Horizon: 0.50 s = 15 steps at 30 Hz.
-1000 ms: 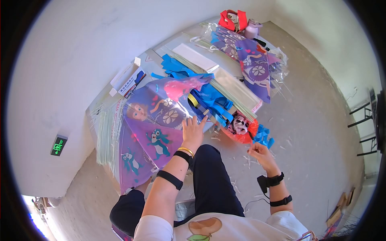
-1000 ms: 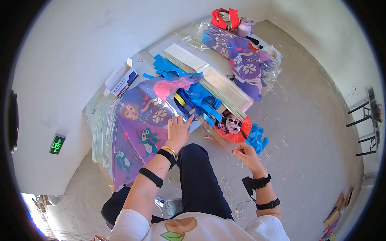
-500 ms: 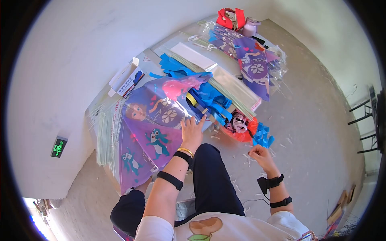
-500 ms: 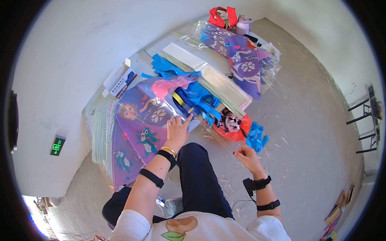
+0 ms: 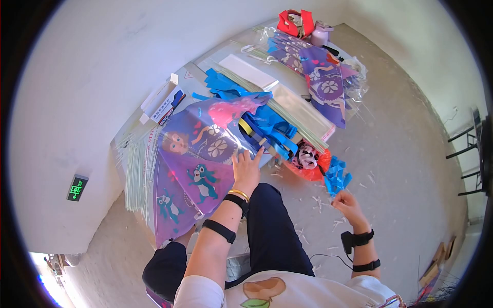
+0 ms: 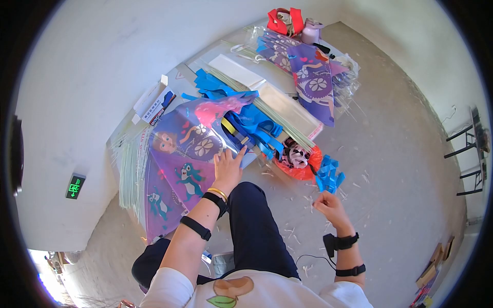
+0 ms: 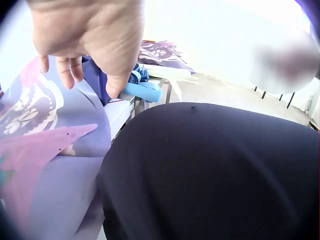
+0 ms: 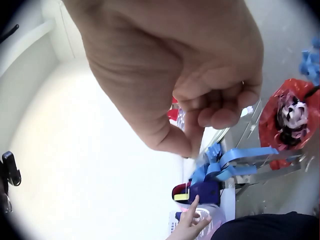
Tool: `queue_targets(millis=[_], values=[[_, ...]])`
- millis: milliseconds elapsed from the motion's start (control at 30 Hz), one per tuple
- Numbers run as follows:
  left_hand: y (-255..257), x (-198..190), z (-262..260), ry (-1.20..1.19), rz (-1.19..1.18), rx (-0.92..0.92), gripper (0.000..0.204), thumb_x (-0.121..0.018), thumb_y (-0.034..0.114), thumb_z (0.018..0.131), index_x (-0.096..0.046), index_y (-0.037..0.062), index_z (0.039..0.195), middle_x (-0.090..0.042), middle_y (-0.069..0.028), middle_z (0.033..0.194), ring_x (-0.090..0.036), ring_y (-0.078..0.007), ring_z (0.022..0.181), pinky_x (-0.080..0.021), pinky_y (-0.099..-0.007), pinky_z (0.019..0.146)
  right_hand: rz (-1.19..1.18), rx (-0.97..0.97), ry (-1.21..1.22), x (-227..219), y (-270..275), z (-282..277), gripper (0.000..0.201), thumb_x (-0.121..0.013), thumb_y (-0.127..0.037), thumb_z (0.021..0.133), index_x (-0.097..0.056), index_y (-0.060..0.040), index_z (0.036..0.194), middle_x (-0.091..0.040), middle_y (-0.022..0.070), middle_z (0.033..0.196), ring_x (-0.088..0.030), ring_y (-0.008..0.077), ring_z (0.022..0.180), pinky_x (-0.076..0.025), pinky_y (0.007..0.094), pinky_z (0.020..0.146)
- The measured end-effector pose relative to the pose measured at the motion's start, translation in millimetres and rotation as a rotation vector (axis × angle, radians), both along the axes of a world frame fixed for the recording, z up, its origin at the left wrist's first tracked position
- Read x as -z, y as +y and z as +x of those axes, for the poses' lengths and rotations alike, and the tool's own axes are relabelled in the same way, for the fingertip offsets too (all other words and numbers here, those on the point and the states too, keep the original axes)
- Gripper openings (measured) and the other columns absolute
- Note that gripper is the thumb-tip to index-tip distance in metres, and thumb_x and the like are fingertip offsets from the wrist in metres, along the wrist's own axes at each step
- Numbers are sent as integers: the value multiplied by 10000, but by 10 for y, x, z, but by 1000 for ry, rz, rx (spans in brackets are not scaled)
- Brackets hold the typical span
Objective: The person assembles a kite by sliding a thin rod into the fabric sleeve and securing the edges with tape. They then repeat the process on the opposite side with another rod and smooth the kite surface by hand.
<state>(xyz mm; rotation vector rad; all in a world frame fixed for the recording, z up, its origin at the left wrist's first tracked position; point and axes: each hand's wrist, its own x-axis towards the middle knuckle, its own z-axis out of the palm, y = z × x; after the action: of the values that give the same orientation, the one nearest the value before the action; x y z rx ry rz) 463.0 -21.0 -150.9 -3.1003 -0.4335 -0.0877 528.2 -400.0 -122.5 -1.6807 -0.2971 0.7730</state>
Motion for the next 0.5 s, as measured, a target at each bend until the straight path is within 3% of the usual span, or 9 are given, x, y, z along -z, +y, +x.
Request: queue_targets(millis=[100,300,367,500], values=[[-5,8,3,6,-12,-1,772,-714,205,790,-402,290,1491,-519,-116,1096,-523,-292,1046,-326,-518,997,-23,12,112,-48,-307,-35,101,-681,-109,869,-605,-52,835,-621,-13,831,-550,58,798,-440,220,731],[-22,4,10,-9,-103,-2,727,-702,175,788,-432,257,1459,-514,-115,1085,-524,-286,1045,-341,-502,964,-93,11,112,38,-337,-92,86,-676,-116,880,-632,-42,876,-638,-10,857,-568,69,808,-453,226,749],[4,-22,70,-183,-207,-19,706,-682,139,780,-448,242,1438,-507,-109,1071,-530,-278,1045,-354,-478,919,-97,19,109,137,-360,-94,83,-676,-114,881,-636,-41,883,-642,-9,863,-571,70,813,-455,226,753],[-26,-222,150,-232,-156,-17,663,-661,115,772,-481,225,1401,-504,-94,1060,-536,-270,1031,-354,-457,894,-74,17,149,120,-340,-102,81,-670,-115,888,-636,-42,882,-649,-7,875,-577,72,825,-460,231,765]])
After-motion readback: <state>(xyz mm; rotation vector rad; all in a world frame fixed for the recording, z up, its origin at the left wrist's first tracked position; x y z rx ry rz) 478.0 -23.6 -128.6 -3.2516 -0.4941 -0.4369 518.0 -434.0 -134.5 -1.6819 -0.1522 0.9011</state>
